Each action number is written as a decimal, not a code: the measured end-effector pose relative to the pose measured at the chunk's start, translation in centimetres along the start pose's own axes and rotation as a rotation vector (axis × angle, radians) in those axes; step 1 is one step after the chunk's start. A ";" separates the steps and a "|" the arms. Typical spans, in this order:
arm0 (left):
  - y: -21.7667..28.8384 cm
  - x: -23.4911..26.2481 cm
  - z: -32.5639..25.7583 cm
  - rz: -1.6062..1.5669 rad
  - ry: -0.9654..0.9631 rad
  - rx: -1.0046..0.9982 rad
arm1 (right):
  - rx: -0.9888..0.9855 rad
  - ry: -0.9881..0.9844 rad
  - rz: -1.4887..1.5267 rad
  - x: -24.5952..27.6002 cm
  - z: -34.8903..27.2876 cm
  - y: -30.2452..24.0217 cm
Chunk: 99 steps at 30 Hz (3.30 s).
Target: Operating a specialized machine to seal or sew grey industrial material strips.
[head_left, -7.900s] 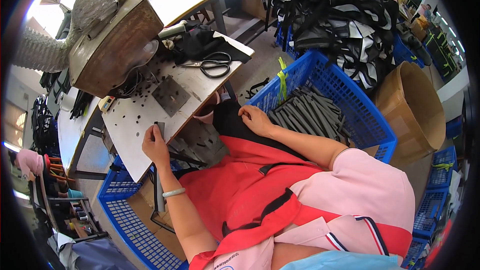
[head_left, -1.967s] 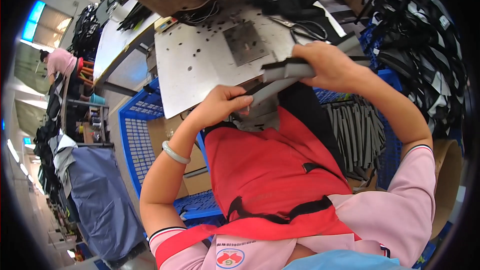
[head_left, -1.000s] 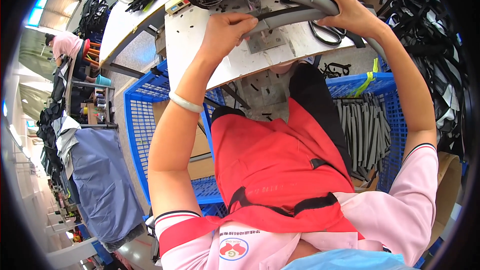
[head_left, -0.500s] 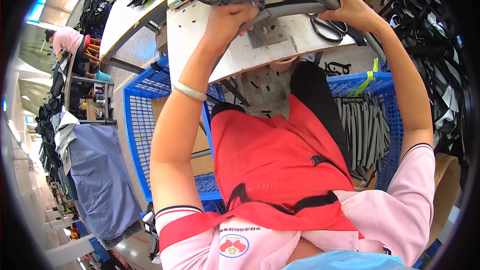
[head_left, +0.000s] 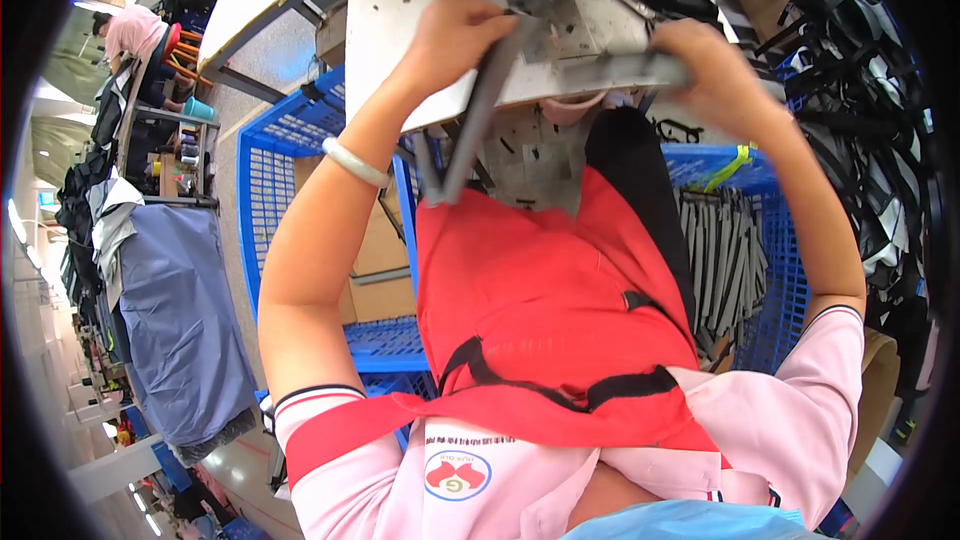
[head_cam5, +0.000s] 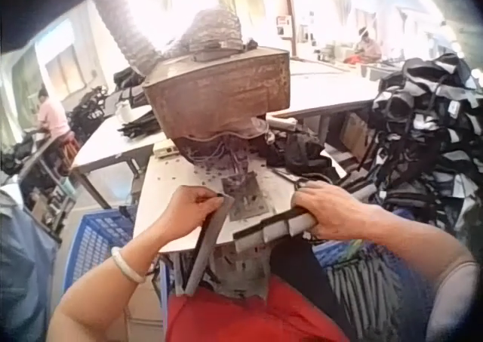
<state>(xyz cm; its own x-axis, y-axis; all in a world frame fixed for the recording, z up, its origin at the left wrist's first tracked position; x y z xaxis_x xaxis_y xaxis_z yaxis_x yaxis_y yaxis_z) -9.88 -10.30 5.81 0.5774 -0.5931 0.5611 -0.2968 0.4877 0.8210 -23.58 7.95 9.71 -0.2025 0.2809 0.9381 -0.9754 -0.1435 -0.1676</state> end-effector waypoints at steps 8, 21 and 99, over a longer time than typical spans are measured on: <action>5.5 -9.4 -2.6 -0.342 -0.246 -0.046 | 0.358 -0.233 -0.233 -12.8 -1.0 -14.5; 4.4 -3.2 -7.1 -0.223 -0.396 0.068 | -0.479 -0.228 0.456 1.0 -3.6 1.1; -9.8 0.1 -3.6 0.136 0.302 0.112 | -1.573 0.187 0.705 -20.0 -50.0 15.1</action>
<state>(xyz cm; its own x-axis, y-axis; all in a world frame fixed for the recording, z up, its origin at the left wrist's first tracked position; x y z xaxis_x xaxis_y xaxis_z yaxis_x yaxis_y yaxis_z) -4.17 -12.79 -2.60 0.7207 -0.3028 0.6236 -0.4585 0.4665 0.7565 -38.64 47.59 -26.69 -0.4884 0.6894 0.5349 0.1750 0.6780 -0.7140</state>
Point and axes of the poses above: each hand's wrist, its own z-axis towards the middle knuckle, its own x-axis out of the back of the hand, y = z × x, the point moved 10 cm from there along z, towards the middle knuckle, and after that the axes turned 2 degrees about z, right-handed, at the moved point
